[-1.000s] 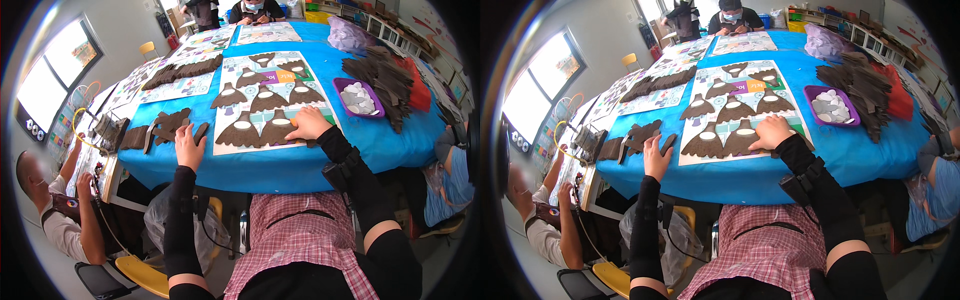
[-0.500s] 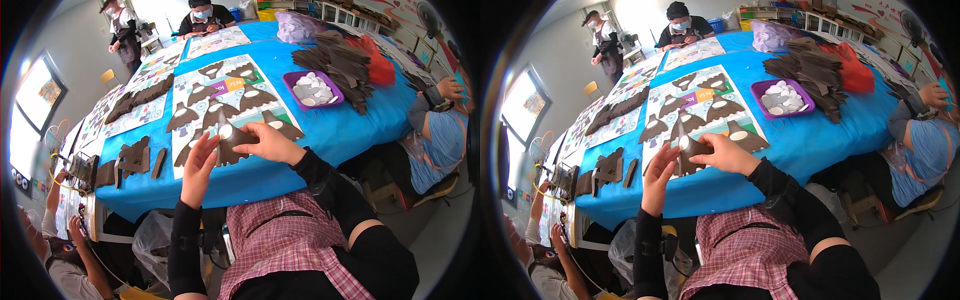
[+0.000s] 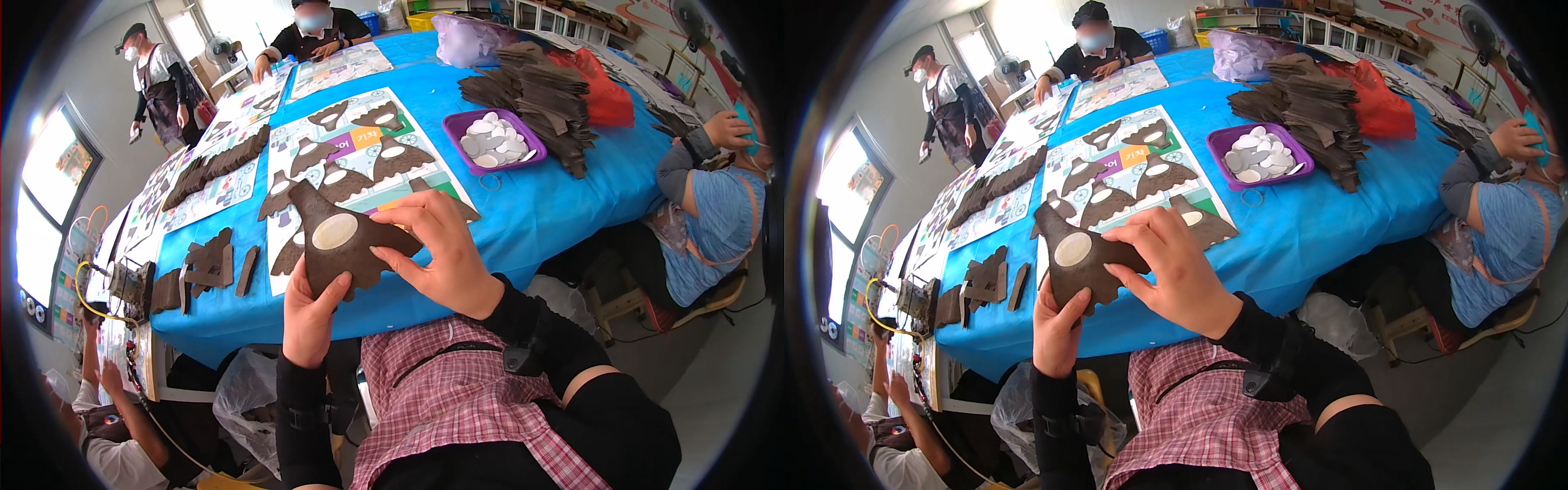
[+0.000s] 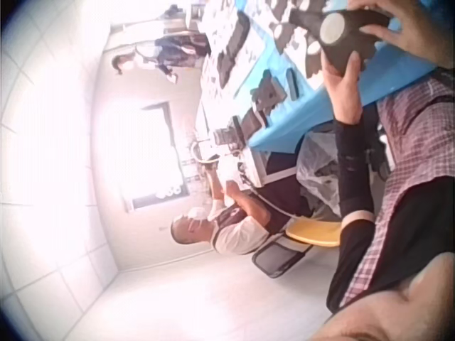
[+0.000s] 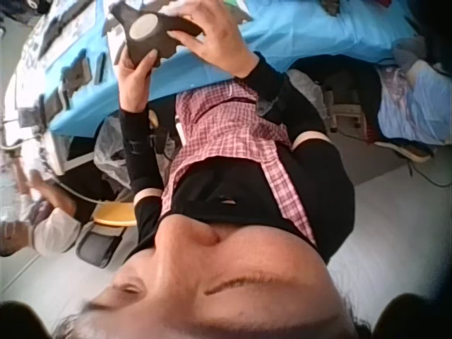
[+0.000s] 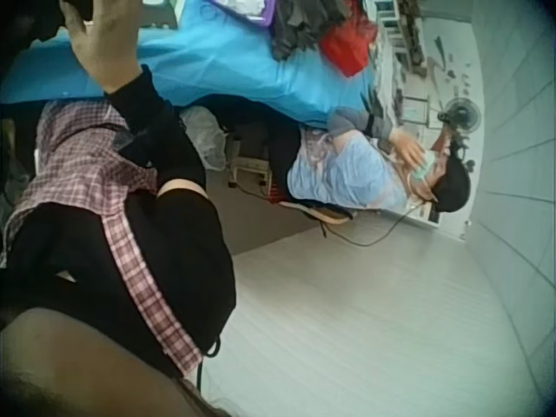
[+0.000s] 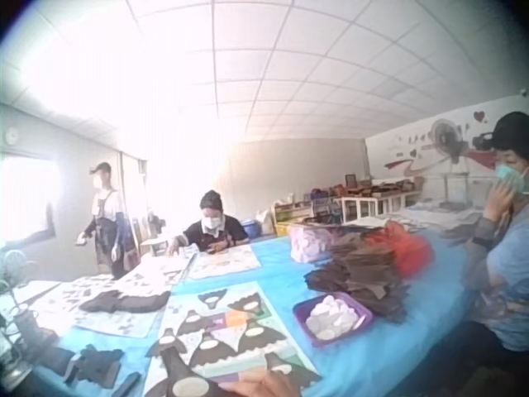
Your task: Manually assembling and aligning various leather or fabric components of a shoe upper on a work table.
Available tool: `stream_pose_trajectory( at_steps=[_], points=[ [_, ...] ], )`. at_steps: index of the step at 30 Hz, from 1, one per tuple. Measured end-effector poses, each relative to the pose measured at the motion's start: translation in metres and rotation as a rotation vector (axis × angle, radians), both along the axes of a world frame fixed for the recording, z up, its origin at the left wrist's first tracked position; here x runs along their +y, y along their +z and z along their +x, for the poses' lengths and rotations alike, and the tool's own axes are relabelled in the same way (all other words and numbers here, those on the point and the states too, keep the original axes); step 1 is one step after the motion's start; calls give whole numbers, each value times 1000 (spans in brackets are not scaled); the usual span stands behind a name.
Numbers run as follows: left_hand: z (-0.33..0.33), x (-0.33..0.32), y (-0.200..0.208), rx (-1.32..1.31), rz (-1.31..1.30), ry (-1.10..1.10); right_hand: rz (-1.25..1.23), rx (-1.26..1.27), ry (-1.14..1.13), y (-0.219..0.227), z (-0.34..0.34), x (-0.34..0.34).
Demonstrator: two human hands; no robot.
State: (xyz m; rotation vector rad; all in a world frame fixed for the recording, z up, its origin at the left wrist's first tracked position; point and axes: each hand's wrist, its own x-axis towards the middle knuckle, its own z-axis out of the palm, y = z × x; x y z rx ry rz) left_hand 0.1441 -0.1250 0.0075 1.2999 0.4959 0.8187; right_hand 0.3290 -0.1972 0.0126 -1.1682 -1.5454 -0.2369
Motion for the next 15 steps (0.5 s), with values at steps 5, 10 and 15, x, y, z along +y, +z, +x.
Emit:
stream_pose_trajectory(
  at_steps=[5, 10, 15],
  points=[
    [-2, -1, -2, 12, 77, 55, -7, -74, -68, 4, -8, -3],
    [-5, 2, 0, 36, 133, -10, -64, 162, 91, -6, -9, 5],
    [-5, 4, -1, 64, 168, -1, -199, 558, 338, -9, -14, 6]
  ],
)
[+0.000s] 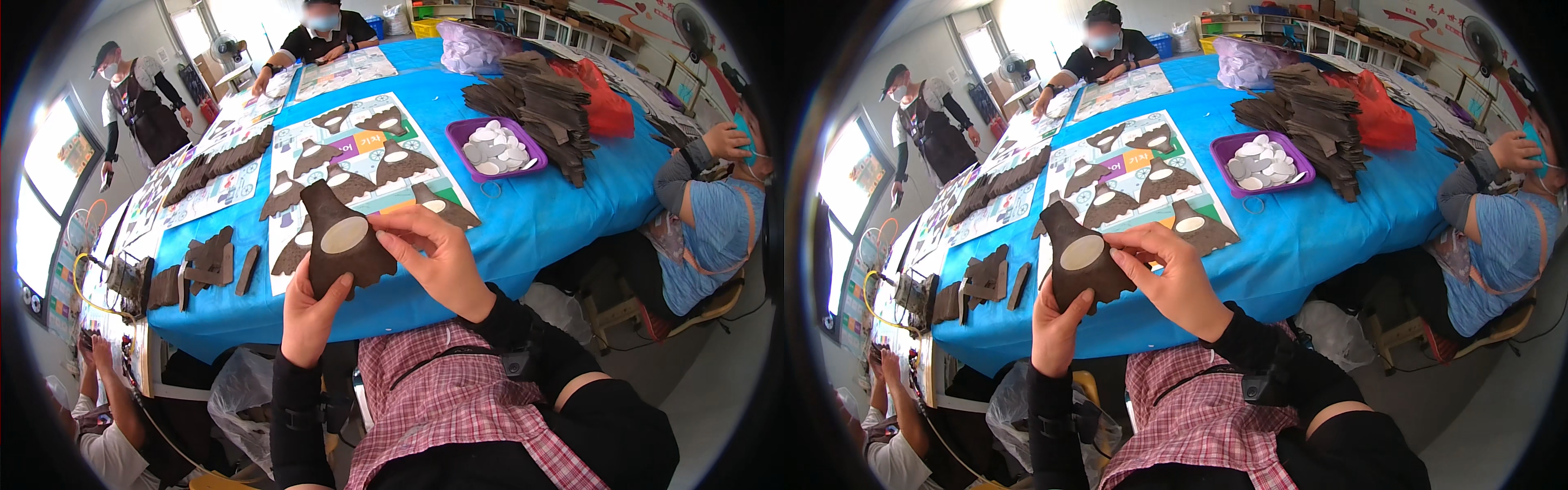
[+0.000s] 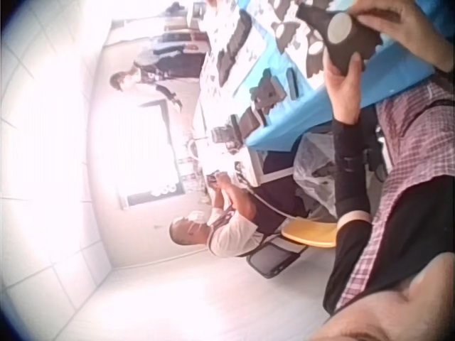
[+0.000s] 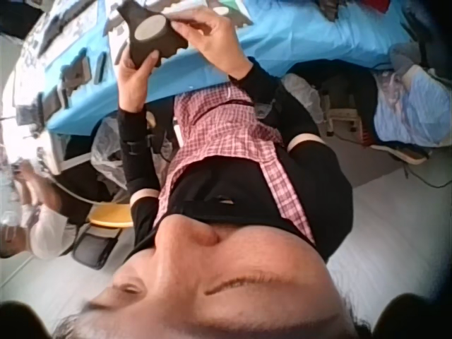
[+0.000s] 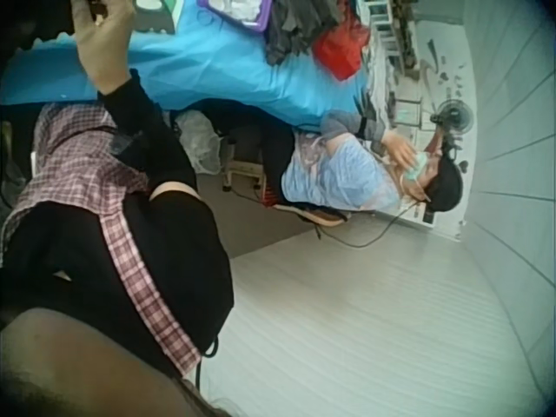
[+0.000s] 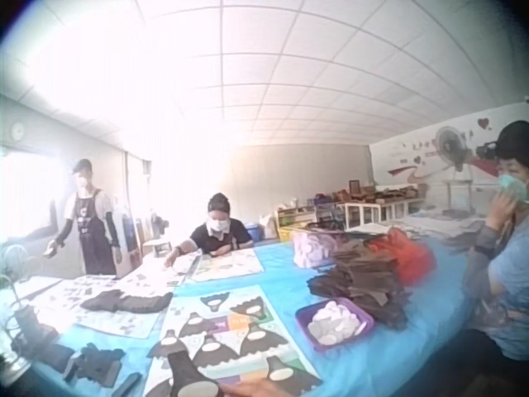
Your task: Manually assembling and aligning various leather or fabric components of a shoe upper on a work table.
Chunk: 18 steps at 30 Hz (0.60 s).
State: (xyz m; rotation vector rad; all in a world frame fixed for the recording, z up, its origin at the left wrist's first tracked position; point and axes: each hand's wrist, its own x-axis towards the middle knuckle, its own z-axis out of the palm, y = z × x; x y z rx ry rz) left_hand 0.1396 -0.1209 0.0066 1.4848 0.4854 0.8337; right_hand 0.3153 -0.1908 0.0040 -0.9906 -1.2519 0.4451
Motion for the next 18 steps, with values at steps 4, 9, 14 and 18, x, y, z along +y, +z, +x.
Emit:
stream_pose_trajectory(
  at_steps=[4, 9, 14, 18],
  points=[
    [0, -1, -3, 21, 0, 28, -128, 401, 210, -4, -3, -1],
    [2, -4, 0, 30, 15, 36, -151, 462, 231, -6, -2, -1],
    [3, -3, 0, 18, 20, 23, -179, 521, 245, -7, -1, 1],
    [3, -1, -5, 43, 20, -12, -149, 486, 216, -10, 2, 5]
  ],
)
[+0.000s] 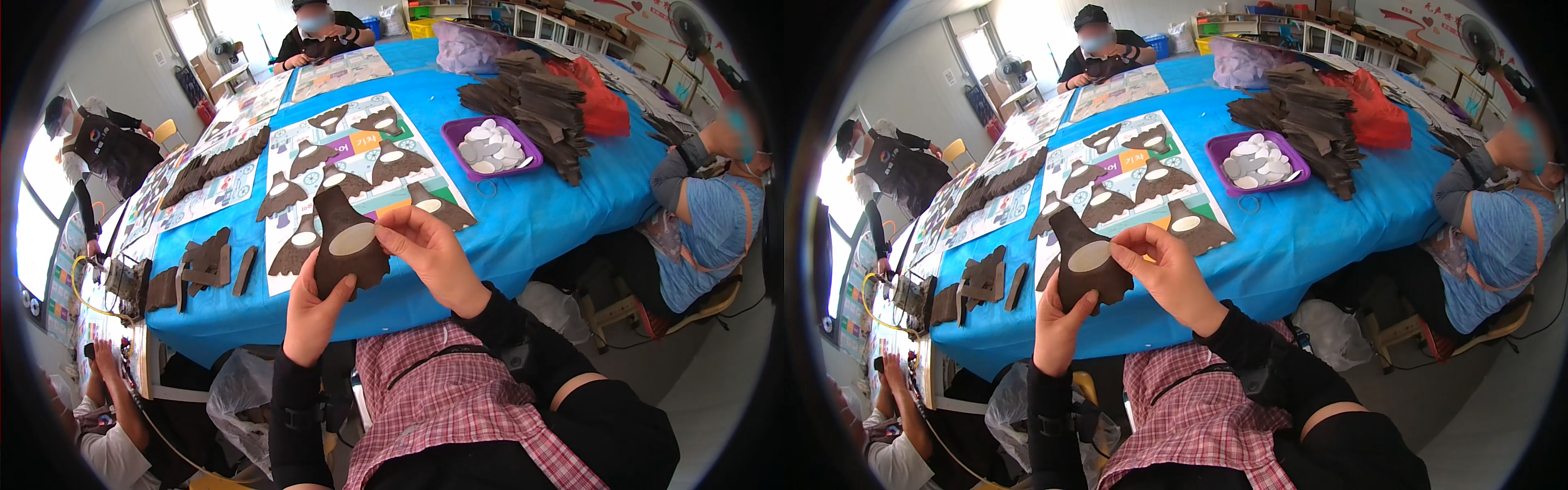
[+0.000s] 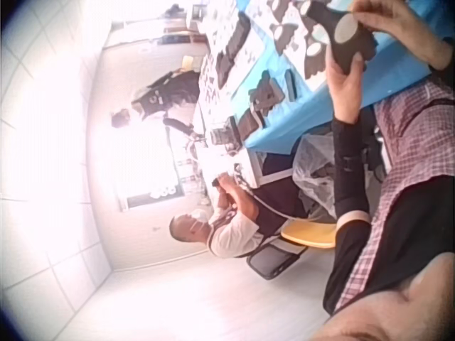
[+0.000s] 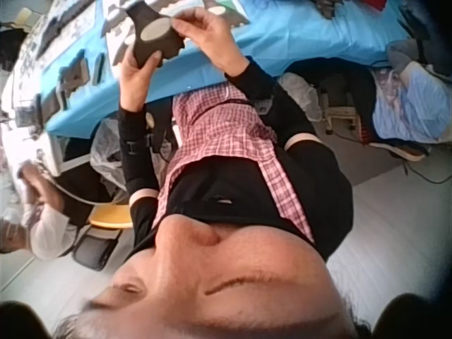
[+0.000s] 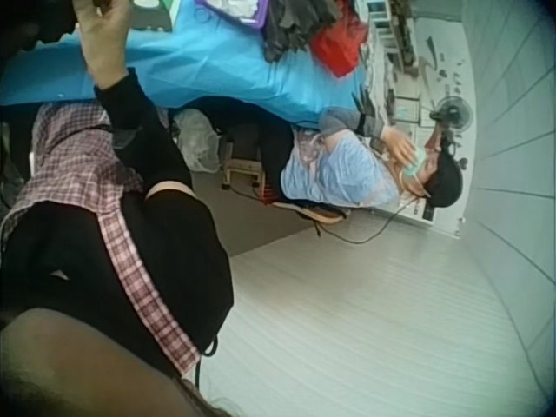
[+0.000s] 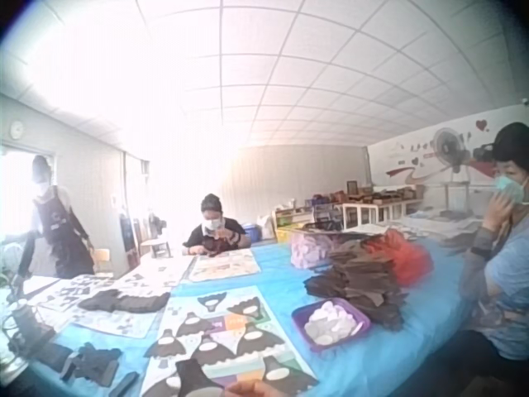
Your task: Manually assembling and aligning various leather or fabric components of a shoe upper on a work table.
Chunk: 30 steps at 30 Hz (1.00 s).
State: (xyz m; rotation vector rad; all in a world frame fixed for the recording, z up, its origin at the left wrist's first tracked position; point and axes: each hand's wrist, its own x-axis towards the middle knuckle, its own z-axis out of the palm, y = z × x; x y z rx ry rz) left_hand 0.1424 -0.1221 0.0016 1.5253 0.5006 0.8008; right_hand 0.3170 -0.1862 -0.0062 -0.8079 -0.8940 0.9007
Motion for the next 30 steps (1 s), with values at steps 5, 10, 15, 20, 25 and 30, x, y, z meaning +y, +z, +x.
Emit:
stream_pose_trajectory(
  at_steps=[5, 10, 15, 20, 25, 30],
  points=[
    [0, -5, 12, -26, -61, -73, 19, -169, -57, 1, 6, 1],
    [-5, 20, 42, 32, 165, 59, 119, -633, -256, 14, 0, -6],
    [3, 31, 49, 165, 239, 168, 215, -827, -327, 14, -4, -7],
    [5, 57, 34, 237, 109, 184, 482, -1180, -465, 15, -5, -8],
    [-15, 81, 32, -59, -51, 252, 589, -1217, -246, 18, -9, -32],
    [-10, 64, 42, 103, -8, 228, 269, -832, -285, 41, 12, -11]
  ],
)
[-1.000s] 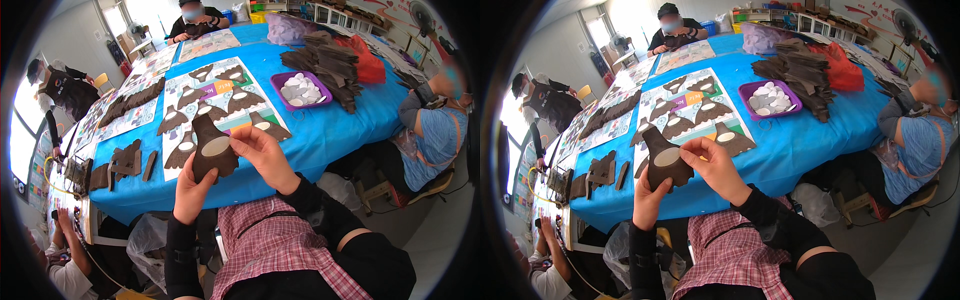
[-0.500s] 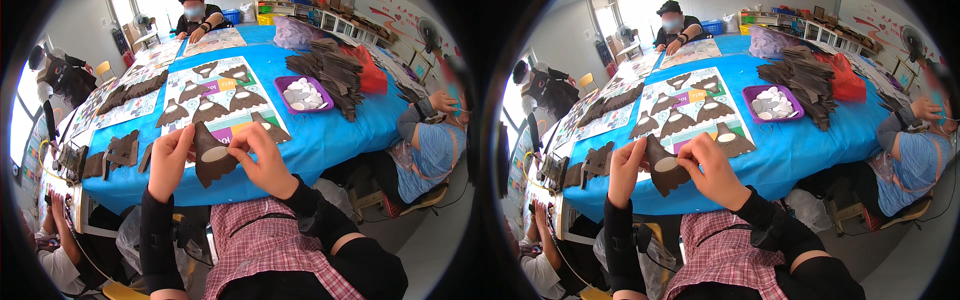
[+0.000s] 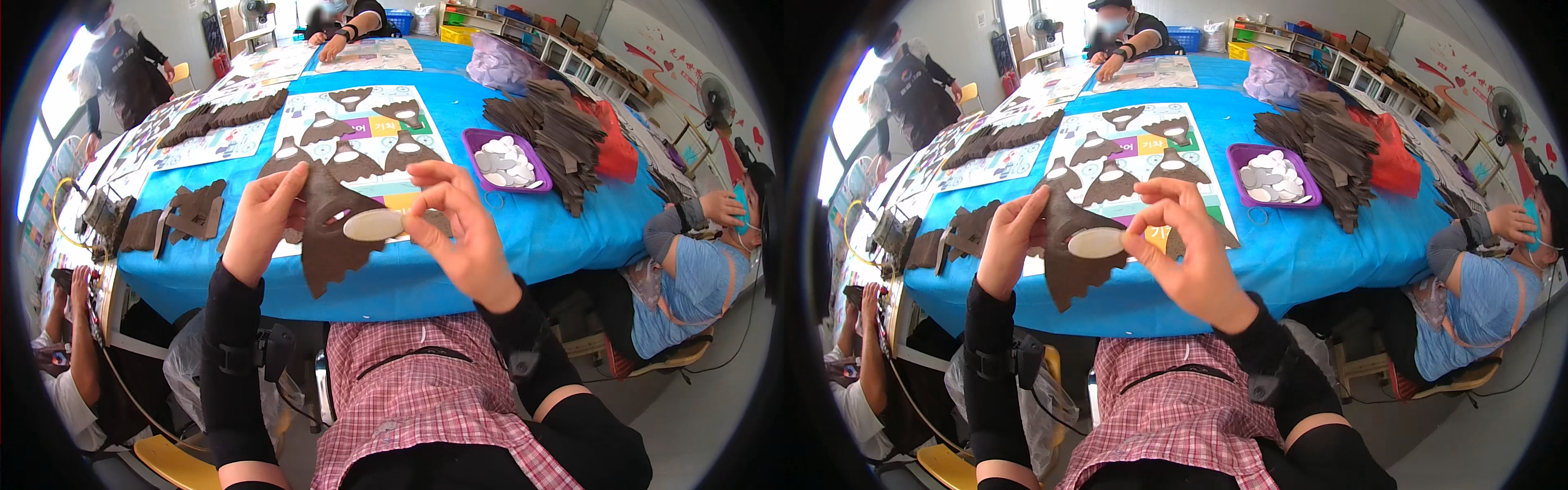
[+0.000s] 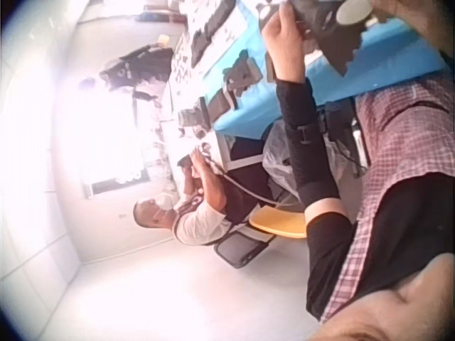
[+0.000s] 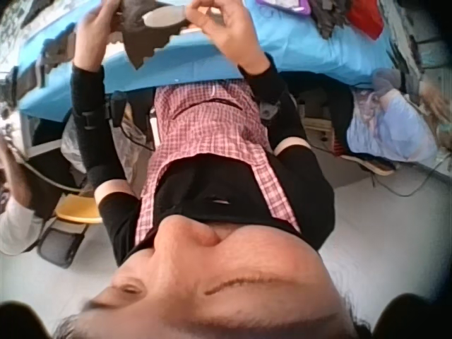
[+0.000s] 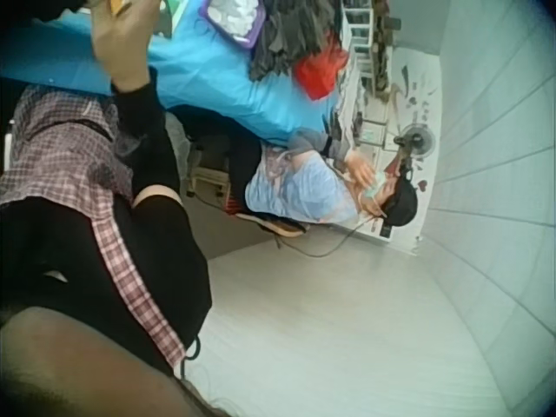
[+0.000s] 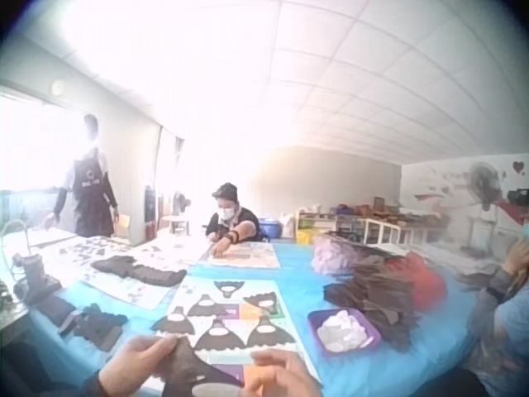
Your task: Manually assembling and aligning various leather or fabric components of a shoe upper on a work table.
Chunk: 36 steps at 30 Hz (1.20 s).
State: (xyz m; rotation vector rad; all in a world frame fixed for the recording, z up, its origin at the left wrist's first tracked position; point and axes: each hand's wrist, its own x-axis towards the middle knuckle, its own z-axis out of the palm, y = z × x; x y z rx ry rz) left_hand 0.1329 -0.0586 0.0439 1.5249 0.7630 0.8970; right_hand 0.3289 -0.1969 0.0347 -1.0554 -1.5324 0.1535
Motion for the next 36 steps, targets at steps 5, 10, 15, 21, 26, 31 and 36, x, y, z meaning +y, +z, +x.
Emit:
stream_pose_trajectory(
  at_steps=[5, 10, 15, 21, 26, 31, 36],
  points=[
    [5, -13, 7, 19, 37, -59, -317, 306, 321, 4, 0, 10],
    [9, -17, 7, 21, 54, -83, -493, 365, 331, 6, -1, 10],
    [11, -16, 6, 55, 76, -78, -480, 372, 293, 3, -3, 12],
    [14, -20, 8, 25, 77, -94, -486, 387, 282, 1, -4, 11],
    [12, -17, 5, 42, 75, -92, -489, 398, 285, 0, -5, 10],
    [13, -17, 4, 39, 69, -79, -490, 400, 272, -1, -5, 11],
    [13, -17, 5, 45, 85, -78, -513, 392, 260, 1, -5, 10]
  ],
)
